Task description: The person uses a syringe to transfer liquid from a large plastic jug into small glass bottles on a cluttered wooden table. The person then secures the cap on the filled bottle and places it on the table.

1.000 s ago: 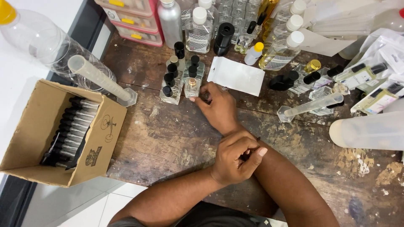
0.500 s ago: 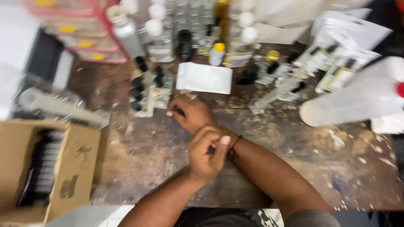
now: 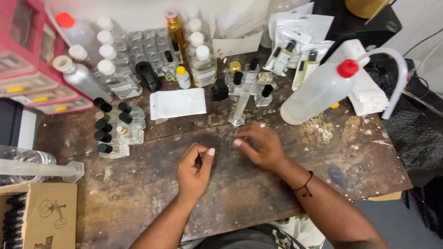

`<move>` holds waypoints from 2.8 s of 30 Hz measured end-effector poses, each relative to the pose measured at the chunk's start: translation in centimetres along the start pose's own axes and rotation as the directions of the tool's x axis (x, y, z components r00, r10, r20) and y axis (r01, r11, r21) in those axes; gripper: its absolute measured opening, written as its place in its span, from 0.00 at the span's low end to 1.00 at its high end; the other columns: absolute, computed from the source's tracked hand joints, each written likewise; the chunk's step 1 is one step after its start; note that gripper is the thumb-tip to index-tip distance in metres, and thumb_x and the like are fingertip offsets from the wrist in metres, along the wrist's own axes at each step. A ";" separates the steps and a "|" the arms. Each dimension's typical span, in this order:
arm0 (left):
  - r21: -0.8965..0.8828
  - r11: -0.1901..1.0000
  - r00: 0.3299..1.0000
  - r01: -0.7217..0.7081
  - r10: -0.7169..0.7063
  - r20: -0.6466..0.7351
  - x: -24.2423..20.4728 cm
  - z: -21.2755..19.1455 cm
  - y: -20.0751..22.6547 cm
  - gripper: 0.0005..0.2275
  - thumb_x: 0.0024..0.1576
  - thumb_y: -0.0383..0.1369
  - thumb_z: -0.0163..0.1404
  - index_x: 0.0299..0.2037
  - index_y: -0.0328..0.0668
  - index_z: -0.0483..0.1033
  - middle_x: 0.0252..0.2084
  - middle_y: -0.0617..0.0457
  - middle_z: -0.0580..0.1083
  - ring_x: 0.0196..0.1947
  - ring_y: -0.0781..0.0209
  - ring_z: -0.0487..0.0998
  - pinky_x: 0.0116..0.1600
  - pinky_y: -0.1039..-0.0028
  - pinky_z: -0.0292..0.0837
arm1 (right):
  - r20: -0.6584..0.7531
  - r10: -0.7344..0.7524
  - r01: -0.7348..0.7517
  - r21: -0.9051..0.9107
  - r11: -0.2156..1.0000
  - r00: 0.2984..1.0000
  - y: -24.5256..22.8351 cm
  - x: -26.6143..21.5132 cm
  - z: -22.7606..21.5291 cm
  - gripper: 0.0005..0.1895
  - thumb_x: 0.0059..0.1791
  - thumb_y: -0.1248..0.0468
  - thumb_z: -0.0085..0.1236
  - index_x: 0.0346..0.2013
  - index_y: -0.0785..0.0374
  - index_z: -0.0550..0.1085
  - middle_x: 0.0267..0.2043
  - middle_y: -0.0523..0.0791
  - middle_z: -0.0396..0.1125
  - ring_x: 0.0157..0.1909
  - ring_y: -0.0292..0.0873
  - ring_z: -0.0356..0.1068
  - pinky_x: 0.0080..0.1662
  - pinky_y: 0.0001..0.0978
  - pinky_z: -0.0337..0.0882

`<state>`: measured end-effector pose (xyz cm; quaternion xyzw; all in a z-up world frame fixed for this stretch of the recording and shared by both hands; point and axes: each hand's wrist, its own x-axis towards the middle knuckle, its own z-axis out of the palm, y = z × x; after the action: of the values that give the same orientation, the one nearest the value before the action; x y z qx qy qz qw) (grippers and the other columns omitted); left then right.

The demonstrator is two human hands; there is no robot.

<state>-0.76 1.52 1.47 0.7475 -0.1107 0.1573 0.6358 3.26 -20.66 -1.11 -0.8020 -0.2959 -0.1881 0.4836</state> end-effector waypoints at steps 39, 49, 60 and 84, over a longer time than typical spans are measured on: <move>0.172 0.984 0.967 -0.035 -0.010 0.253 6.2 8.6 -2.1 0.26 0.63 0.23 0.50 0.71 0.32 0.57 0.59 0.28 0.70 0.61 0.29 0.70 0.62 0.42 0.67 | -0.339 0.223 -0.120 0.300 0.946 0.914 2.6 -0.2 -15.4 0.52 0.44 0.61 0.62 0.77 0.60 0.44 0.73 0.60 0.51 0.74 0.60 0.51 0.73 0.55 0.52; 0.111 0.992 0.963 -0.066 0.034 0.268 5.9 6.5 -0.4 0.28 0.62 0.28 0.53 0.73 0.42 0.59 0.54 0.36 0.75 0.56 0.37 0.76 0.57 0.49 0.74 | -0.383 0.422 -0.400 0.141 0.906 0.822 2.1 -0.6 -13.0 0.58 0.31 0.66 0.80 0.70 0.63 0.54 0.63 0.58 0.60 0.65 0.56 0.61 0.67 0.55 0.61; -0.188 0.980 0.905 -0.068 0.140 0.402 6.3 4.6 -0.6 0.35 0.56 0.21 0.56 0.74 0.41 0.55 0.49 0.32 0.72 0.47 0.33 0.81 0.48 0.50 0.81 | -0.484 0.338 -0.411 -0.049 0.910 0.807 1.7 -0.4 -9.8 0.58 0.38 0.55 0.75 0.73 0.63 0.48 0.68 0.62 0.55 0.70 0.63 0.56 0.70 0.61 0.52; -0.174 0.977 0.906 -0.120 0.179 0.384 6.2 4.2 0.7 0.33 0.56 0.23 0.58 0.73 0.44 0.60 0.47 0.34 0.72 0.46 0.42 0.78 0.47 0.53 0.83 | -0.531 0.066 -0.212 -0.219 0.952 0.845 0.6 0.1 -9.0 0.59 0.34 0.55 0.79 0.71 0.66 0.53 0.59 0.64 0.61 0.61 0.72 0.64 0.63 0.69 0.60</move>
<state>5.14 -2.50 3.87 0.7044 -0.3058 0.0422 0.6392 3.58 -28.84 2.70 -0.7993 -0.0669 -0.3992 0.4442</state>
